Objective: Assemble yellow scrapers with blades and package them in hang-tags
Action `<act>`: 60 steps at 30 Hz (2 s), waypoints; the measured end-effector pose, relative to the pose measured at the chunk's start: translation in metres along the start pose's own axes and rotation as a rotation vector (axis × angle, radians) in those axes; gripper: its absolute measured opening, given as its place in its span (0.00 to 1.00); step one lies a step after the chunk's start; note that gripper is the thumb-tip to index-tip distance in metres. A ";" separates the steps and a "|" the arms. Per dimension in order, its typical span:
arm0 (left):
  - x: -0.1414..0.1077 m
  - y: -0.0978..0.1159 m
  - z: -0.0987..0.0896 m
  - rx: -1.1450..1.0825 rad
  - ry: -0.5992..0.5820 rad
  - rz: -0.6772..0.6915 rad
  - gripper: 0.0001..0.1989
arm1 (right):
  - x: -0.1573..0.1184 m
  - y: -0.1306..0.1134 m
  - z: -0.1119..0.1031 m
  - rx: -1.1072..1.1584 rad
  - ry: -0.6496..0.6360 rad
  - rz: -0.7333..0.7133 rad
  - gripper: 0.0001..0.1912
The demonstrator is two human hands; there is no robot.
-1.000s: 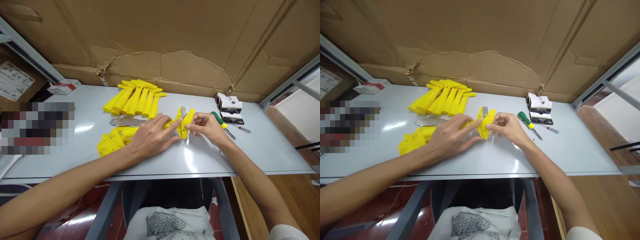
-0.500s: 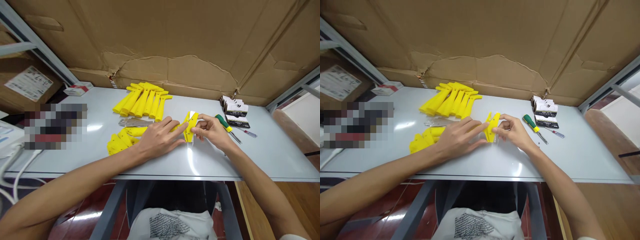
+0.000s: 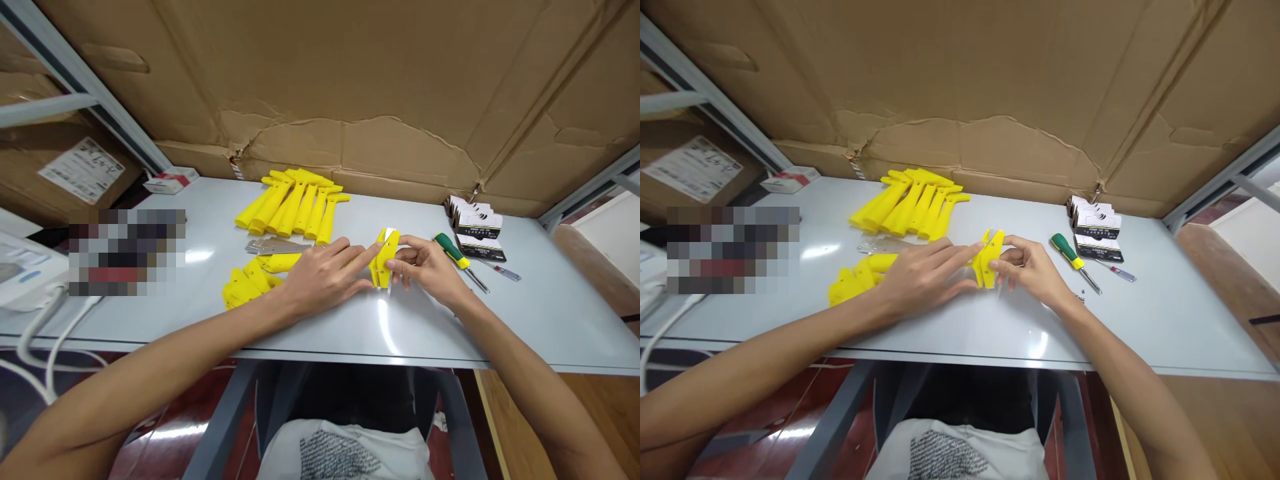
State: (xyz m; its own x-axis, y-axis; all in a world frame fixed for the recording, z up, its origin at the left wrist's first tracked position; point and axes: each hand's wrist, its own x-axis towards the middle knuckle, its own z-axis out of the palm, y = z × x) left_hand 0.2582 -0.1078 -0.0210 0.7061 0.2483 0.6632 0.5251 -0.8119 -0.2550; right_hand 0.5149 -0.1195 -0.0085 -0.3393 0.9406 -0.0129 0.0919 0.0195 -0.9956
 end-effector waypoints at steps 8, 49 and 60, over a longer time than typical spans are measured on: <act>0.000 -0.001 0.001 -0.036 -0.021 -0.024 0.26 | 0.001 0.009 0.006 0.038 0.031 -0.011 0.31; 0.003 -0.003 -0.001 -0.193 0.059 -0.107 0.19 | -0.003 0.010 0.020 -0.166 0.118 -0.105 0.21; 0.003 -0.008 -0.004 -0.447 -0.006 -0.318 0.18 | -0.011 0.000 0.025 0.016 0.148 -0.143 0.19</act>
State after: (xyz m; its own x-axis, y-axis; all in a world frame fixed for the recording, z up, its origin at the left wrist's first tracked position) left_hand 0.2535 -0.1026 -0.0140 0.5486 0.5200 0.6547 0.4606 -0.8415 0.2824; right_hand 0.4955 -0.1378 -0.0111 -0.2067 0.9682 0.1409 0.0372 0.1517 -0.9877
